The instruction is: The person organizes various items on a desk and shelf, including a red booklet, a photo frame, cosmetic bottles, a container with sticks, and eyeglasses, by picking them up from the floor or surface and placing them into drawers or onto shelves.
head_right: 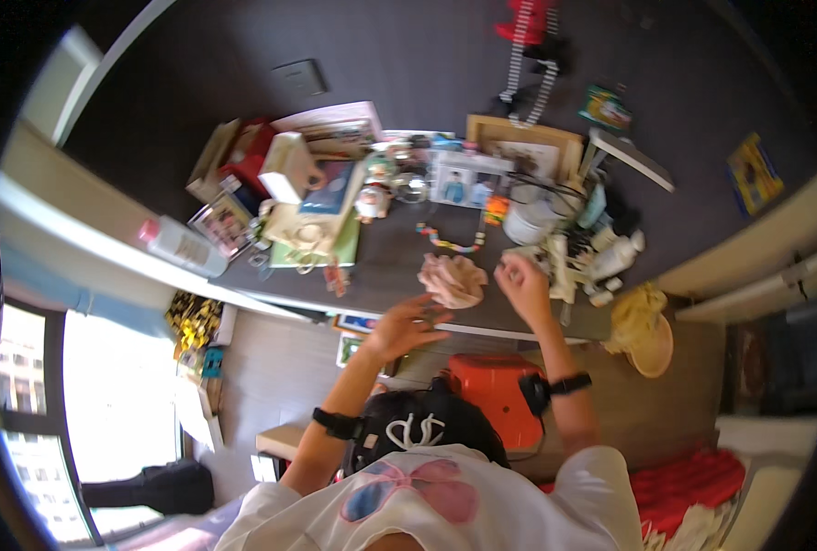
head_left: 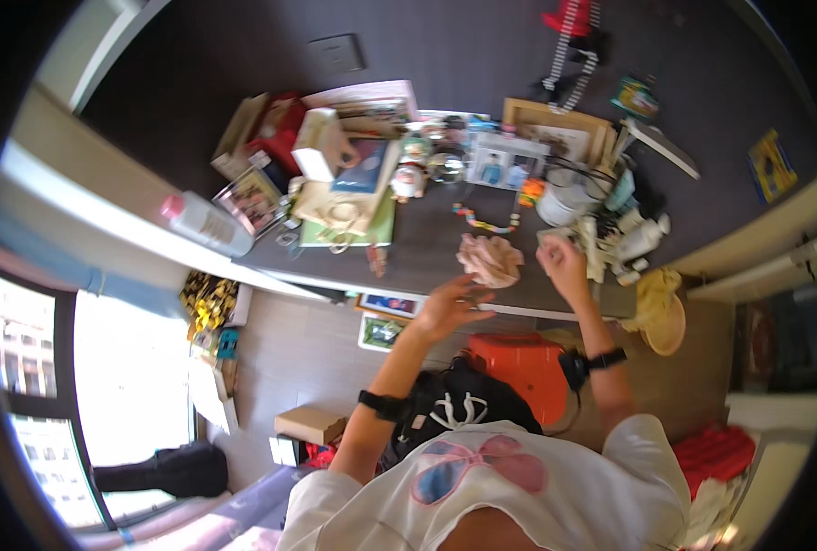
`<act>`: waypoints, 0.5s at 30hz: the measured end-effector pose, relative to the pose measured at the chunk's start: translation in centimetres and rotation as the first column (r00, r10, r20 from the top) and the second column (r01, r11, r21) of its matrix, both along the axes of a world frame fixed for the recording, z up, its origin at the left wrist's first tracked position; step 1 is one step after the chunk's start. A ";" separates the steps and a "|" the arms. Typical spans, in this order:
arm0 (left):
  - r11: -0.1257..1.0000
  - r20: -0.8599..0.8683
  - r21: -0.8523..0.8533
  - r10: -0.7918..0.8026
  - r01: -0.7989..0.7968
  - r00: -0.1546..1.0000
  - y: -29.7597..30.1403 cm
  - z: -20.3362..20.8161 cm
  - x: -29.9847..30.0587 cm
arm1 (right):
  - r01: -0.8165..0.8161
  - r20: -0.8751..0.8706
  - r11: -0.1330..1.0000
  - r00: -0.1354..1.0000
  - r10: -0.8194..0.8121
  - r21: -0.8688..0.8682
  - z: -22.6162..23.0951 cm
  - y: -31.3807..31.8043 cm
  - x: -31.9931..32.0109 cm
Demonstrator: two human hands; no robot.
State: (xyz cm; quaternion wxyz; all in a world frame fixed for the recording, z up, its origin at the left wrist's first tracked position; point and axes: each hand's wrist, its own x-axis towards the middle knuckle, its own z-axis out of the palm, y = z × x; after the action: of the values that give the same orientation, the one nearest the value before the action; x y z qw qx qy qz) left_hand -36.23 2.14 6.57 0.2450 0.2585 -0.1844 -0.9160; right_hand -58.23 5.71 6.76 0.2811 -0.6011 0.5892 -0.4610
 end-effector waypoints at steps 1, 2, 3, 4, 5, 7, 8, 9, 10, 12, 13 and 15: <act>0.996 0.034 -0.060 -0.063 0.065 0.997 0.1 0.4 -0.6 | -0.098 -0.035 0.992 0.994 0.102 0.083 1.4 1.4 1.8; 0.980 0.090 -0.150 -0.121 0.134 0.989 0.6 0.7 -0.3 | -0.236 -0.053 0.957 0.967 0.248 0.167 2.8 1.8 5.0; 0.943 0.155 -0.256 -0.175 0.211 0.972 0.8 1.2 0.0 | -0.249 -0.128 0.968 0.959 0.252 0.038 2.4 2.3 6.5; 0.905 0.223 -0.322 -0.211 0.276 0.952 0.6 1.9 0.4 | -0.249 -0.065 0.968 0.967 0.248 -0.017 0.7 1.8 7.7; 0.949 0.348 -0.202 -0.159 0.240 0.924 1.1 3.4 0.8 | -0.251 -0.006 0.966 0.968 0.251 -0.059 -0.3 1.6 8.4; 0.954 0.286 -0.191 -0.171 0.231 0.943 1.0 2.8 3.9 | -0.276 0.111 0.958 0.957 0.267 0.075 -1.0 1.4 10.0; 0.954 0.212 -0.180 -0.201 0.240 0.956 1.4 2.2 5.5 | -0.291 0.215 0.932 0.945 0.245 0.215 -1.0 1.6 10.8; 0.959 0.214 -0.182 -0.179 0.219 0.960 1.6 1.5 6.9 | -0.312 0.216 0.926 0.939 0.267 0.213 -1.3 1.6 11.7; 0.948 0.253 -0.220 -0.171 0.229 0.952 1.5 0.9 8.3 | -0.358 0.329 0.900 0.905 0.269 0.249 -1.9 1.3 12.7; 0.931 0.445 -0.193 -0.198 0.310 0.873 1.2 -0.2 11.5 | -0.381 0.319 0.912 0.892 0.319 0.152 -2.6 0.7 15.9; 0.935 0.443 -0.197 -0.182 0.294 0.878 1.4 -0.7 12.7 | -0.456 0.202 0.887 0.878 0.435 0.070 -2.6 -0.2 18.1; 0.985 0.244 -0.091 -0.120 0.146 0.962 1.3 -1.8 15.0 | -0.535 0.093 0.844 0.843 0.530 0.042 -2.7 -1.5 20.5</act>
State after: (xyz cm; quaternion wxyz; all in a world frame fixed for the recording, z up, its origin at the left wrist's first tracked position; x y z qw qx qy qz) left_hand -21.18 3.43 4.74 0.1728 0.3394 -0.2789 -0.8816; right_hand -37.76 4.19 4.03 0.4406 -0.7130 0.4027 -0.3679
